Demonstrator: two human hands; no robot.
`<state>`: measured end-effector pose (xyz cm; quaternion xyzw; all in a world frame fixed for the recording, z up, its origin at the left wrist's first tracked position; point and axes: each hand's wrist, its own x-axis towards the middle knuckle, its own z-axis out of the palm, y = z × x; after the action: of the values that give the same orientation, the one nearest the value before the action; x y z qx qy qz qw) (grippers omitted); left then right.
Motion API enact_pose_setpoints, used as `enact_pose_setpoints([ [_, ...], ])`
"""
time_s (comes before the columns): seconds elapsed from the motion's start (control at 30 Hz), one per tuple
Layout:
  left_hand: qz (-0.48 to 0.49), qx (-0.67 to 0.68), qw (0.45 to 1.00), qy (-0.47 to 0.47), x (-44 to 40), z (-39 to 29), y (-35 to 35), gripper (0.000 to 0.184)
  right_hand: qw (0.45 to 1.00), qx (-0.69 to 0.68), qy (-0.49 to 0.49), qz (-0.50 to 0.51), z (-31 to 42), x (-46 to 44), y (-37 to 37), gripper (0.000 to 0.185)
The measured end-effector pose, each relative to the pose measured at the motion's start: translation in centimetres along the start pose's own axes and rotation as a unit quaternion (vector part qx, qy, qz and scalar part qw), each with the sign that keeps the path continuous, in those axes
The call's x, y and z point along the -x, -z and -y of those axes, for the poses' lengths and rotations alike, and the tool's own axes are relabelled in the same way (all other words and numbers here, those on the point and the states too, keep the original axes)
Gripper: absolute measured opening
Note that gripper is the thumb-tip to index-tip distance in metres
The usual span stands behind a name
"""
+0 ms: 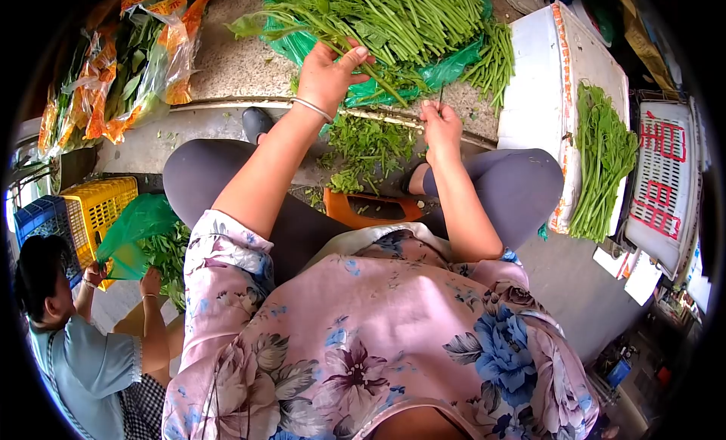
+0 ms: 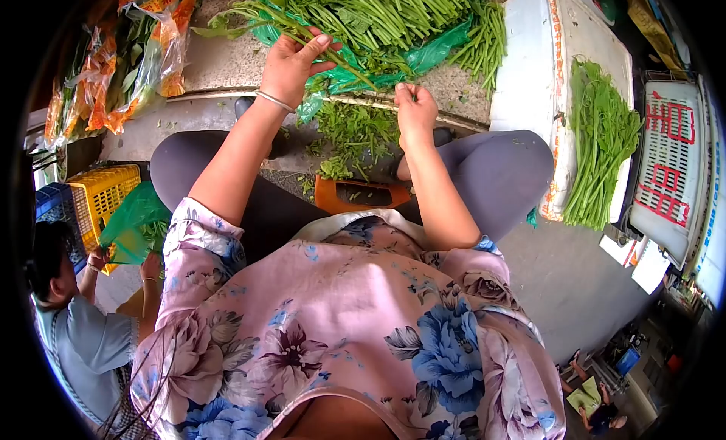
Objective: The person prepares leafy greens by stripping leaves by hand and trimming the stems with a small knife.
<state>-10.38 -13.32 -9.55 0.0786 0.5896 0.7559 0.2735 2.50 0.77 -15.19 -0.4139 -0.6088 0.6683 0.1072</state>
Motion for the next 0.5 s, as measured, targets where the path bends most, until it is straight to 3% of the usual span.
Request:
enact_pose_setpoints([
  [0.07,-0.035,0.027,0.999,-0.027,0.0,0.4,0.0,0.01,0.995,0.016,0.073,-0.072,0.2,1.5,-0.4,0.024],
  [0.13,-0.049,0.024,0.998,-0.038,0.1,0.7,-0.3,0.01,0.995,-0.086,0.06,0.0,1.1,3.4,-1.7,0.04],
  [0.27,-0.082,0.006,0.994,-0.074,0.4,1.0,-1.0,0.01,0.988,-0.062,0.097,0.1,1.6,4.5,-4.7,0.055],
  [0.47,-0.092,0.015,0.99,-0.106,0.7,1.4,-1.0,0.01,0.991,-0.046,0.076,0.095,2.4,4.5,-6.4,0.042],
  [0.5,-0.093,0.015,0.99,-0.105,0.8,1.6,-0.9,0.01,0.99,-0.024,0.123,0.062,1.8,4.2,-6.2,0.039],
])
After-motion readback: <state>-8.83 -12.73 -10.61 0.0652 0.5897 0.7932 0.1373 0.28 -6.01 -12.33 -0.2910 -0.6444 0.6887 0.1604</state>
